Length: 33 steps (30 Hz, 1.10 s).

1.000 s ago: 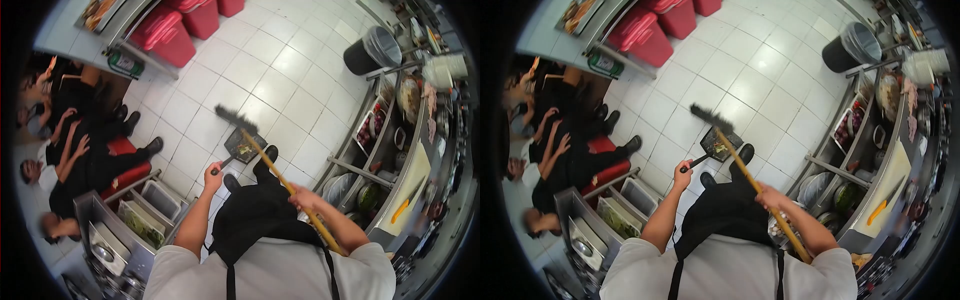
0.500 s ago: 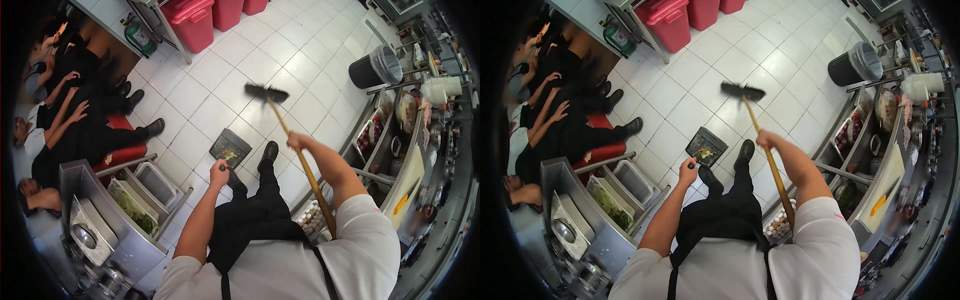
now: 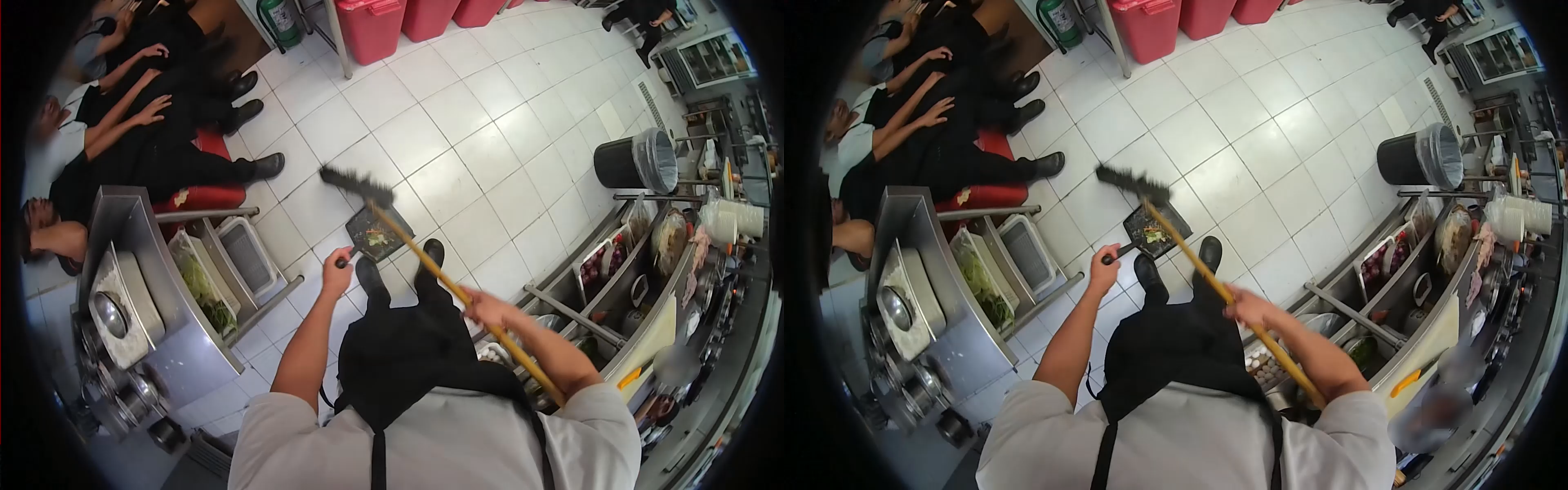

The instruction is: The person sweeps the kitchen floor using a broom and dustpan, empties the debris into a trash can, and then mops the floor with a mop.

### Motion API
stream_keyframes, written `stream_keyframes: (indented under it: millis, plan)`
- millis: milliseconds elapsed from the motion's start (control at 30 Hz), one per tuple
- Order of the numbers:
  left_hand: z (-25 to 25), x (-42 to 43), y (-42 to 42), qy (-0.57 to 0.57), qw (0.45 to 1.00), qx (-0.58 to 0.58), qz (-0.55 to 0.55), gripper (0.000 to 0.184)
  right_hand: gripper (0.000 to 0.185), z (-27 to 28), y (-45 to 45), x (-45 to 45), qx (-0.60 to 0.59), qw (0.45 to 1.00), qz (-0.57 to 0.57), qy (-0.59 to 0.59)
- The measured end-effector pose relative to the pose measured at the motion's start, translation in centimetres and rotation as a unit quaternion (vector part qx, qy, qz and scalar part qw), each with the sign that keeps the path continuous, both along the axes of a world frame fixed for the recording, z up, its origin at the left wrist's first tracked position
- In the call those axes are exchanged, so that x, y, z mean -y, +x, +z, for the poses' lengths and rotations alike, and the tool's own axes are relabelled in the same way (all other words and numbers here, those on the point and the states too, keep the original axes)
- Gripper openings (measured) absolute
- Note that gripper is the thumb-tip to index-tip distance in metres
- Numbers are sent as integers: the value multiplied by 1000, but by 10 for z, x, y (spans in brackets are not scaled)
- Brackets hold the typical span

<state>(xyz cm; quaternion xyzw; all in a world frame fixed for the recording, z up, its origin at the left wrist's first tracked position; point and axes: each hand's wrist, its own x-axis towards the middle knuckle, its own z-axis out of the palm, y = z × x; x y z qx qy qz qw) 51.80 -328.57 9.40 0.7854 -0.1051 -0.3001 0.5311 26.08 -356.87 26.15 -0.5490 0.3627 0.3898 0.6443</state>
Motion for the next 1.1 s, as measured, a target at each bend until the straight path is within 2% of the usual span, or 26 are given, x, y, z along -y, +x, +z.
stream_keyframes:
  millis: [33, 67, 167, 200, 233, 267, 300, 400, 500, 567, 600, 633, 700, 767, 833, 933, 1033, 1100]
  plan:
    - [10, -8, -5, 17, 1000, -5, 9, 20, 81, 8, 28, 21, 16, 1000, 19, -15]
    - [19, -12, -11, 21, 999, -17, 19, 20, 81, -29, 38, 45, 56, 995, 55, -68]
    - [44, -16, -41, 34, 998, -35, 49, 20, 76, -82, 112, 103, 153, 956, 120, -218]
    - [48, -15, -52, 39, 997, -39, 59, 20, 73, -111, 134, 121, 157, 944, 143, -252]
    - [49, -14, -61, 47, 996, -40, 67, 20, 68, -102, 162, 131, 109, 939, 193, -263]
    - [50, -12, -71, 53, 995, -42, 75, 20, 61, -119, 174, 141, 106, 927, 207, -294]
    - [50, -10, -81, 56, 994, -44, 83, 20, 52, -107, 183, 145, 85, 933, 199, -289]
    - [49, 1, -101, 97, 992, -21, 74, 19, 46, -118, 166, 143, 47, 934, 205, -290]
    - [38, 11, -114, 117, 991, -13, 68, 20, 46, -178, 85, 120, 31, 943, 251, -216]
    - [21, 11, -117, 129, 990, -3, 52, 19, 49, -166, 25, 78, -10, 941, 296, -163]
    - [12, 8, -120, 128, 990, -8, 62, 19, 50, -134, 4, 52, -35, 937, 313, -149]
    - [3, 6, -121, 126, 989, -13, 70, 19, 55, -96, -6, 27, -66, 944, 300, -121]
    - [-6, 1, -118, 115, 990, -19, 80, 18, 62, -100, -49, -1, -86, 987, 131, 21]
    - [-9, -11, -114, 105, 991, -21, 86, 18, 71, -51, -47, -15, -92, 989, 83, 78]
    - [-3, -23, -110, 95, 993, -21, 73, 18, 73, -36, -59, -25, -78, 991, 67, 83]
    - [8, -44, -107, 65, 996, -7, 53, 18, 75, 22, -49, -14, -86, 993, 2, 86]
    - [24, -55, -107, 71, 996, -34, 35, 18, 71, -10, -58, 19, -19, 998, -48, -25]
    - [28, -53, -107, 65, 997, -29, 22, 18, 79, -27, -44, 61, -29, 995, -75, -64]
